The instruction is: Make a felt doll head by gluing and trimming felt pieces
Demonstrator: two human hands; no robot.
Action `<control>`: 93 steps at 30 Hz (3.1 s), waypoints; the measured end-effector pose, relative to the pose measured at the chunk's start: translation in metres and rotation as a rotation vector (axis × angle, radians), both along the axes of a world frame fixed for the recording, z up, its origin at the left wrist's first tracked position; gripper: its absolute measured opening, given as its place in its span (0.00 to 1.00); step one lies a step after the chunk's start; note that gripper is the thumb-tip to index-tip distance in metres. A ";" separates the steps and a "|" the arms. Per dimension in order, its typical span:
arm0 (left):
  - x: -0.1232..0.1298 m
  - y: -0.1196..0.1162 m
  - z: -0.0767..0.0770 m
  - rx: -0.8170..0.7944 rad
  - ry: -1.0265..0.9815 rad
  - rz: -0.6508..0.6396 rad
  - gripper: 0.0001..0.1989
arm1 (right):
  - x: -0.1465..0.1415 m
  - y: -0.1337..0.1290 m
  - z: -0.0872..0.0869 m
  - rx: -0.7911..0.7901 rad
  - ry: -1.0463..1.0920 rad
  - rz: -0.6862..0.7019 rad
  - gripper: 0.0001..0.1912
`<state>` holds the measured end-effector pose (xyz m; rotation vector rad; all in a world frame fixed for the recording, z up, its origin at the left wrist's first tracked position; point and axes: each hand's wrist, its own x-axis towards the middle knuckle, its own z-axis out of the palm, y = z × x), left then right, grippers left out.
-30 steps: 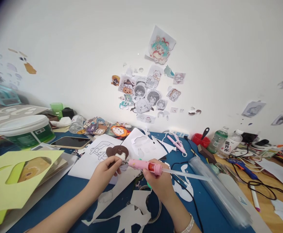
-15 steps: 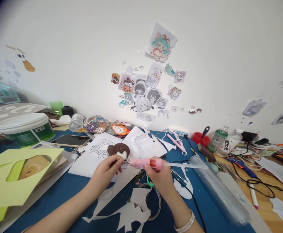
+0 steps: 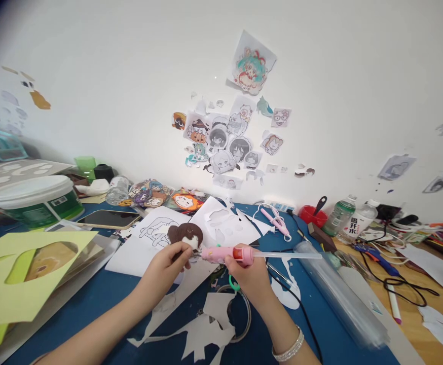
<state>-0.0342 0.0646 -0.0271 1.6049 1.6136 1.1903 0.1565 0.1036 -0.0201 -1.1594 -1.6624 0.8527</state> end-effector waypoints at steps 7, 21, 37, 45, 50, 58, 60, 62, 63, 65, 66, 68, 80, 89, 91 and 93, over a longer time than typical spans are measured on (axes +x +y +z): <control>0.000 -0.001 -0.001 0.026 0.064 0.007 0.12 | 0.000 -0.001 0.001 0.062 -0.053 -0.013 0.09; -0.001 -0.002 0.004 0.026 0.016 0.039 0.13 | 0.014 0.014 -0.006 0.716 -0.749 -0.329 0.12; -0.001 -0.005 0.009 0.076 -0.013 0.027 0.13 | 0.033 0.047 -0.027 0.414 -0.843 -0.195 0.20; 0.008 -0.009 0.008 0.076 0.045 -0.117 0.13 | 0.002 0.009 -0.002 0.495 -0.307 0.295 0.08; 0.009 -0.010 0.007 0.074 0.025 -0.139 0.13 | -0.012 -0.004 -0.006 0.492 -0.224 0.351 0.02; 0.006 -0.012 0.012 0.047 -0.036 -0.087 0.13 | 0.017 0.025 -0.009 0.479 -0.279 -0.158 0.09; 0.006 -0.012 0.014 0.040 -0.069 -0.078 0.12 | 0.032 0.041 -0.012 0.472 -0.267 -0.300 0.08; 0.007 -0.012 0.015 0.035 -0.090 -0.077 0.12 | 0.038 0.048 -0.013 0.501 -0.259 -0.351 0.09; 0.007 -0.012 0.015 0.034 -0.094 -0.080 0.12 | 0.037 0.047 -0.012 0.521 -0.260 -0.330 0.09; 0.008 -0.012 0.015 0.035 -0.090 -0.110 0.12 | 0.026 0.036 -0.010 0.574 -0.283 -0.197 0.07; 0.008 -0.012 0.014 0.040 -0.083 -0.137 0.12 | 0.019 0.028 -0.009 0.640 -0.316 -0.036 0.08; 0.008 -0.011 0.012 0.056 -0.057 -0.194 0.12 | 0.005 0.012 -0.007 0.741 -0.349 0.183 0.09; 0.011 -0.011 0.008 0.059 0.014 -0.257 0.13 | -0.011 -0.008 -0.010 0.744 -0.269 0.235 0.07; 0.013 -0.010 0.007 0.050 0.048 -0.260 0.13 | -0.018 -0.013 -0.013 0.673 -0.189 0.192 0.09; 0.013 -0.011 0.006 0.045 0.077 -0.266 0.13 | -0.018 -0.013 -0.013 0.657 -0.174 0.181 0.09; 0.014 -0.012 0.006 0.039 0.096 -0.273 0.12 | -0.017 -0.011 -0.014 0.644 -0.160 0.163 0.09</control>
